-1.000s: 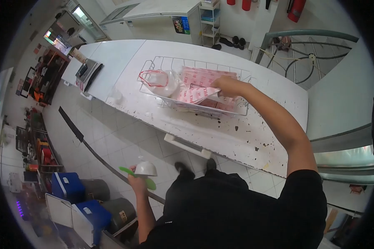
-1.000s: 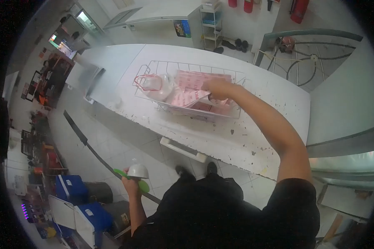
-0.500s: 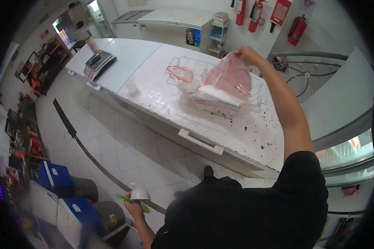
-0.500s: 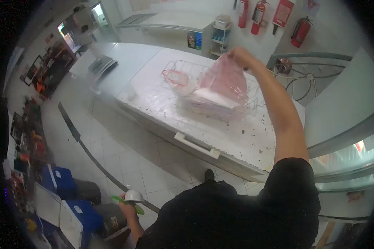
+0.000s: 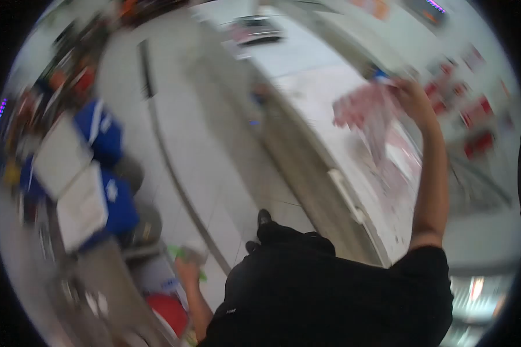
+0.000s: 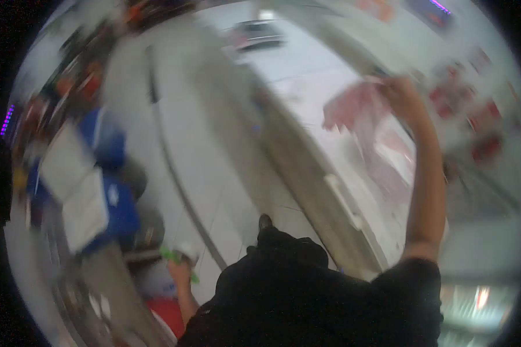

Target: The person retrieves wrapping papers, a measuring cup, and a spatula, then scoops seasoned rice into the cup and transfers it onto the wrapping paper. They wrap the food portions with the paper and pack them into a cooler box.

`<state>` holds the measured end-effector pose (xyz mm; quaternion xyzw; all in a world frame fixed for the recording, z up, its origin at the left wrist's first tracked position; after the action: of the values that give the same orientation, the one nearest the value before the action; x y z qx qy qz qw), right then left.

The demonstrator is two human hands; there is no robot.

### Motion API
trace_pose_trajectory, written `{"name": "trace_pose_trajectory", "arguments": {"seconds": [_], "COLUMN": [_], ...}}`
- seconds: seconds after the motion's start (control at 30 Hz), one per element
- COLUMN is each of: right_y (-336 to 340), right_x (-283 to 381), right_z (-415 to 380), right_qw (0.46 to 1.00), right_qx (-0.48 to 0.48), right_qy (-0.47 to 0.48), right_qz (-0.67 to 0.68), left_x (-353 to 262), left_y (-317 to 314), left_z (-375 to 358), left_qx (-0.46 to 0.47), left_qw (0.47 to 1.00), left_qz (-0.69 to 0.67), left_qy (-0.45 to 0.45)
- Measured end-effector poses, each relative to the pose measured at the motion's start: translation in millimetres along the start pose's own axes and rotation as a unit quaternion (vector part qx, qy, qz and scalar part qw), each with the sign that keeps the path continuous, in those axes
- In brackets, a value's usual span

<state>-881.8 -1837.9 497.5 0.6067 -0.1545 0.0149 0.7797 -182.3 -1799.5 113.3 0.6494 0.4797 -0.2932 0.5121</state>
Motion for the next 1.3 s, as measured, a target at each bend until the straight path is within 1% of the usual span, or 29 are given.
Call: {"name": "trace_pose_trajectory", "arguments": {"seconds": [0.03, 0.07, 0.1, 0.13, 0.17, 0.2, 0.23, 0.27, 0.3, 0.33, 0.37, 0.4, 0.43, 0.47, 0.53, 0.6, 0.63, 0.7, 0.73, 0.77, 0.83, 0.87, 0.9, 1.0, 1.07, 1.13, 1.17, 1.23, 1.3], "right_y": [-25, -66, -107, -150, -193, -224, -259, -280, -302, -314, -349, -391, -417, -435, -457, -511, -514, -515, -514, -519, -529, -532, -537, -567, -624, -668, -702, -775, -801], "right_x": [54, 73, 103, 129, 154, 198, 247, 303, 360, 409, 438, 462, 494, 530, 609, 669, 704, 769, 795, 817, 855, 874, 894, 979, 1044, 1112, 1141, 1170, 1160], "right_z": [1, 9, 17, 28, 38, 38, 41, 39, 37, 32, 33, 37, 30, 20, -11, -47, -71, -120, -145, -170, -217, -239, -255, -292, -319, -317, -306, -273, -242], "right_qw": [0.999, 0.994, 0.985, 0.987, 0.979, 0.965, 0.957, 0.945, 0.929, 0.910, 0.888, 0.842, 0.812, 0.779, 0.711, 0.620, 0.561, 0.436, 0.373, 0.330, 0.256, 0.227, 0.198, 0.156, 0.029, 0.068, 0.157, 0.261, 0.343], "right_qx": [0.027, 0.033, 0.087, 0.092, 0.089, 0.113, 0.189, 0.258, 0.325, 0.384, 0.360, 0.329, 0.334, 0.335, 0.334, 0.353, 0.375, 0.402, 0.408, 0.408, 0.397, 0.384, 0.371, 0.428, 0.493, 0.593, 0.597, 0.572, 0.642], "right_qy": [-0.009, -0.020, 0.006, 0.091, 0.175, 0.218, 0.176, 0.152, 0.125, 0.119, 0.270, 0.414, 0.474, 0.530, 0.615, 0.689, 0.734, 0.805, 0.831, 0.845, 0.865, 0.876, 0.884, 0.836, 0.847, 0.796, 0.783, 0.775, 0.685], "right_qz": [0.028, 0.101, 0.147, 0.097, 0.050, 0.096, 0.130, 0.130, 0.125, 0.095, 0.098, 0.109, 0.065, 0.022, 0.067, 0.127, 0.074, -0.021, -0.063, -0.107, -0.167, -0.184, -0.202, -0.305, -0.195, -0.097, -0.077, -0.065, 0.041], "left_x": [-2, -16, 28, 14, 3, 0, 9, 15, 19, 23, 28, 23, 29, 32, 44, 77, 89, 81, 80, 86, 82, 80, 76, 98, 106, 120, 129, 142, 152], "left_y": [4, 8, 5, 12, 18, 28, 45, 55, 62, 74, 89, 103, 119, 131, 155, 163, 162, 166, 167, 167, 171, 180, 192, 228, 261, 289, 304, 331, 355], "left_z": [1, -4, 16, 16, 17, 16, 14, 15, 17, 14, 3, -6, -18, -32, -57, -80, -94, -117, -127, -136, -148, -154, -156, -164, -167, -167, -167, -167, -167], "left_qx": [-0.013, -0.041, 0.028, -0.022, -0.047, -0.064, -0.094, -0.115, -0.128, -0.145, -0.158, -0.174, -0.209, -0.250, -0.327, -0.395, -0.425, -0.475, -0.499, -0.509, -0.548, -0.565, -0.573, -0.601, -0.609, -0.619, -0.624, -0.623, -0.604], "left_qw": [0.993, 0.995, 0.997, 0.998, 0.998, 0.997, 0.994, 0.991, 0.989, 0.985, 0.980, 0.974, 0.971, 0.960, 0.937, 0.897, 0.876, 0.831, 0.806, 0.800, 0.757, 0.737, 0.732, 0.712, 0.717, 0.719, 0.719, 0.726, 0.745], "left_qz": [0.098, 0.065, -0.059, -0.019, -0.030, -0.044, -0.051, -0.060, -0.068, -0.088, -0.107, -0.121, -0.074, -0.067, -0.038, -0.078, -0.100, -0.145, -0.168, -0.180, -0.235, -0.261, -0.265, -0.293, -0.262, -0.245, -0.242, -0.235, -0.224], "left_qy": [-0.061, -0.058, -0.029, -0.054, -0.024, 0.001, 0.013, 0.020, 0.025, 0.044, 0.063, 0.080, 0.092, 0.104, 0.120, 0.181, 0.206, 0.251, 0.270, 0.261, 0.267, 0.266, 0.257, 0.213, 0.215, 0.201, 0.186, 0.172, 0.175]}}
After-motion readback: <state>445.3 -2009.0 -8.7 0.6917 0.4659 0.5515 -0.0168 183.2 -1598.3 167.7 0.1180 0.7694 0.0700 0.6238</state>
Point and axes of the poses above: each hand's wrist, its own z-axis towards the middle knuckle, its own y-axis out of the back of the hand, x = y × z, the point moved 4 cm from there along z, towards the middle knuckle, and after that the axes turned 7 degrees about x, right-handed, at the moved point
